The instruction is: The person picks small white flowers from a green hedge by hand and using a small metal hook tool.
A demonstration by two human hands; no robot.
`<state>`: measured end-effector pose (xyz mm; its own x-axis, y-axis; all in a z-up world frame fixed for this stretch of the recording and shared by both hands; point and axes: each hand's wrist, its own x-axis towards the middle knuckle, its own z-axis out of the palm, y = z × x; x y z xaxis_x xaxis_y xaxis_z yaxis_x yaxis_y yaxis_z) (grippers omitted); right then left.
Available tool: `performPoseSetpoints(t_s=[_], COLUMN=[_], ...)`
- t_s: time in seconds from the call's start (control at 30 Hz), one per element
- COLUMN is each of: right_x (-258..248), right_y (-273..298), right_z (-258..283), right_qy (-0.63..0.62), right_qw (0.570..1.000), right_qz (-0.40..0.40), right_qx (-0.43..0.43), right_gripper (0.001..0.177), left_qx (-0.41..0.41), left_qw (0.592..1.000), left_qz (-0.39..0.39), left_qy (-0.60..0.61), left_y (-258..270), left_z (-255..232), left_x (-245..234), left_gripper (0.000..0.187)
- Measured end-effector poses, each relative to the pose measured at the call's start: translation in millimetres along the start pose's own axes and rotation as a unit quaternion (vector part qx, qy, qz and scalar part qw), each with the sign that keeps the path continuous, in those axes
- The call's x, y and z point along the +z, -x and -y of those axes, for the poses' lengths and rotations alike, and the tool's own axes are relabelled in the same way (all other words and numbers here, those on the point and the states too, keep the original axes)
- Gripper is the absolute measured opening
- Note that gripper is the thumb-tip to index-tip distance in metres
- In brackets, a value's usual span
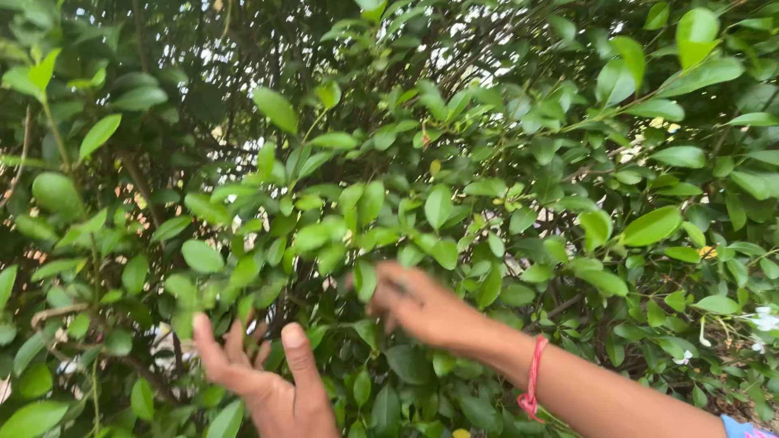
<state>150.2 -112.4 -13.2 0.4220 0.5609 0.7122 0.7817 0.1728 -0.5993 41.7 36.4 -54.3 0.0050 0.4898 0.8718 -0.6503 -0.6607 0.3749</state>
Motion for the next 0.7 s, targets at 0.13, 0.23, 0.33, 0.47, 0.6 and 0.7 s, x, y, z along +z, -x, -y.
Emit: performPoseSetpoints(t_s=[0.13, 0.23, 0.33, 0.47, 0.6, 0.7], right_x=[-12.0, -7.8, 3.9, 11.1, 17.8, 12.9], right_y=[5.1, 8.6, 4.2, 8.6, 3.0, -12.1], right_z=[13.7, 15.7, 17.1, 49.9, 93.1, 104.9], right_qy=[0.174, 0.213, 0.137, 0.128, 0.257, 0.360], right_qw=[0.942, 0.907, 0.965, 0.958, 0.854, 0.751], right_qz=[-0.227, -0.266, -0.155, -0.138, -0.236, -0.409], right_qx=[-0.175, -0.248, -0.159, -0.216, -0.385, -0.374], right_gripper=[0.047, 0.052, 0.061, 0.052, 0.033, 0.034], left_qx=[-0.044, -0.117, -0.178, -0.284, 0.162, 0.148], left_qw=[0.975, 0.941, 0.961, 0.955, 0.973, 0.967], left_qz=[0.018, 0.079, 0.108, 0.084, 0.028, -0.016], left_qy=[-0.217, -0.306, -0.181, -0.012, -0.164, -0.207], left_y=[24.2, 31.8, 24.9, 11.4, -43.6, -82.8], left_z=[52.5, 70.8, 63.7, 51.2, 70.4, 58.2], left_x=[-11.7, -20.3, -18.2, 0.4, 0.8, -31.3], left_gripper=[0.089, 0.087, 0.087, 0.079, 0.059, 0.065])
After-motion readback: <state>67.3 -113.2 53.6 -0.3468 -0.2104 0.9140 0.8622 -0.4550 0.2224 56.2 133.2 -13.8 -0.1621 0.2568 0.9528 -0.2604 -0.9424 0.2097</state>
